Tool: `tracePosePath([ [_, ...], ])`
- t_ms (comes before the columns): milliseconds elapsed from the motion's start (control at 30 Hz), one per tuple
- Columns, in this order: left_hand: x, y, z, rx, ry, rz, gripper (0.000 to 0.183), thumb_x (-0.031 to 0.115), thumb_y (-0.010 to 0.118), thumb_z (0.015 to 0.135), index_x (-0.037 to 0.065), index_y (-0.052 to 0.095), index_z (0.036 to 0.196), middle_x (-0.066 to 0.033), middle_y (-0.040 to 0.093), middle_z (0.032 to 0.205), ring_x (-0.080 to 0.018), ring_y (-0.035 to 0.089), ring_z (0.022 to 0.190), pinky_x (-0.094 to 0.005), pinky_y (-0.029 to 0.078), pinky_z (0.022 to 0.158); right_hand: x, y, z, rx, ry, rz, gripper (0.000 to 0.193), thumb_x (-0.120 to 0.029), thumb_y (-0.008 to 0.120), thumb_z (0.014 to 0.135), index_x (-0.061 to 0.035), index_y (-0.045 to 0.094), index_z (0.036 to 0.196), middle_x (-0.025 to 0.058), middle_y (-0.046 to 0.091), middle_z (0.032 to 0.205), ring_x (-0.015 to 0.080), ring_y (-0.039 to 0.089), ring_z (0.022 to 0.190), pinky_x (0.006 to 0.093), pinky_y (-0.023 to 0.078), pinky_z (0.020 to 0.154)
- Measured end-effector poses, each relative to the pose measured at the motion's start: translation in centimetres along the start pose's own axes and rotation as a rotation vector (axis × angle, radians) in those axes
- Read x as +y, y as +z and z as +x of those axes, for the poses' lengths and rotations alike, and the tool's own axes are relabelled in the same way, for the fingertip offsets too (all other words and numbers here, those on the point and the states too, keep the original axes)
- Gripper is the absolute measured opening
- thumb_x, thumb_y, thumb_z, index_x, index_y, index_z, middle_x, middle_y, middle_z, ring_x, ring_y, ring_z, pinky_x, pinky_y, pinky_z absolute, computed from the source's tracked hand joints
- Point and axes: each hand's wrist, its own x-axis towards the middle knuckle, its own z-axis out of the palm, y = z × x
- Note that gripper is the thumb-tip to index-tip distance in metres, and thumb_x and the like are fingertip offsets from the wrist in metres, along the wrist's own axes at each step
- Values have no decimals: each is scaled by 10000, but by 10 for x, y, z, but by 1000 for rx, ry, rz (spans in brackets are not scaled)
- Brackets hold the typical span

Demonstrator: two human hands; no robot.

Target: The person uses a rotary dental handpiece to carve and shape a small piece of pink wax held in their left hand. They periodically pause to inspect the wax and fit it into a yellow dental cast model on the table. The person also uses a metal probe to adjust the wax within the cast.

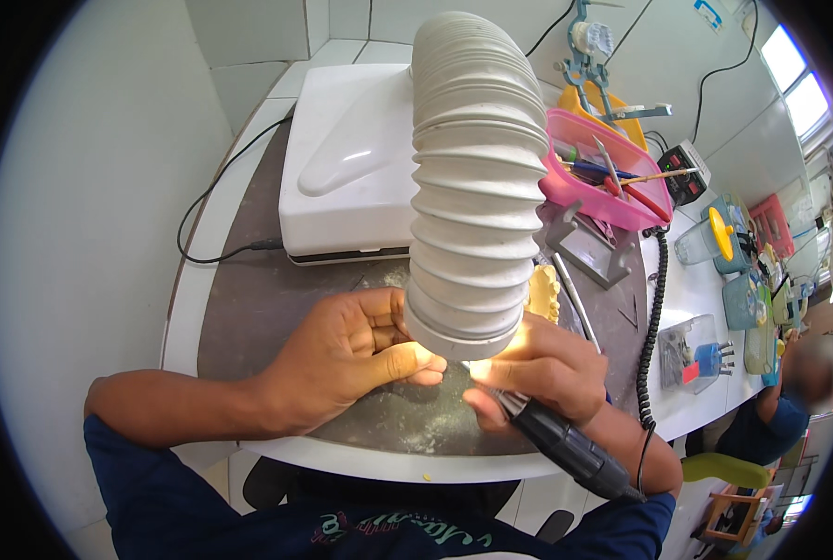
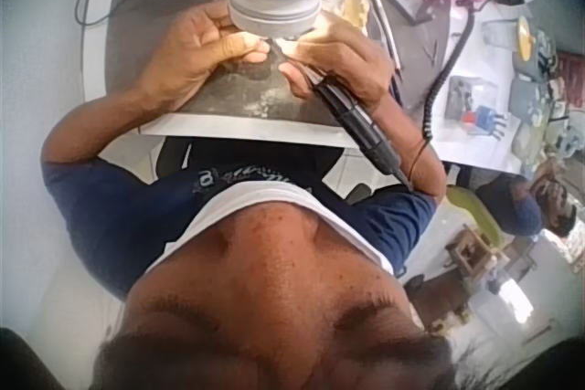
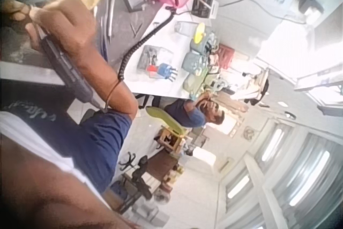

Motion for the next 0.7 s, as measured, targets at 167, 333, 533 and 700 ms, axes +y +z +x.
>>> tracePosePath([
  [167,0,1,0,12,8,45,338,27,630,930,-59,525,1239,-136,639,1159,-163,648,1032,-308,559,918,0,-1,2,10,13,15,198,-96,817,707,-65,682,847,66,650,707,222,660,637,457,567,893],
  [333,-2,1,0,35,27,62,331,24,627,931,-68,528,1233,-134,640,1154,-160,650,1026,-301,560,917,-3,-4,1,-15,62,-4,199,-86,818,703,-56,684,847,73,647,706,254,675,679,445,567,878],
  [533,-3,-1,0,19,23,58,338,17,628,928,-75,525,1237,-146,634,1169,-172,648,1047,-303,558,931,-1,-3,2,-4,48,-8,206,-84,819,698,-60,691,858,58,630,673,236,676,662,436,571,868],
  [700,-1,-1,0,28,10,50,339,11,627,926,-80,524,1237,-154,634,1169,-175,646,1059,-306,556,936,0,-3,2,-9,66,-24,205,-83,819,698,-66,691,857,59,640,687,240,680,663,430,570,864],
])
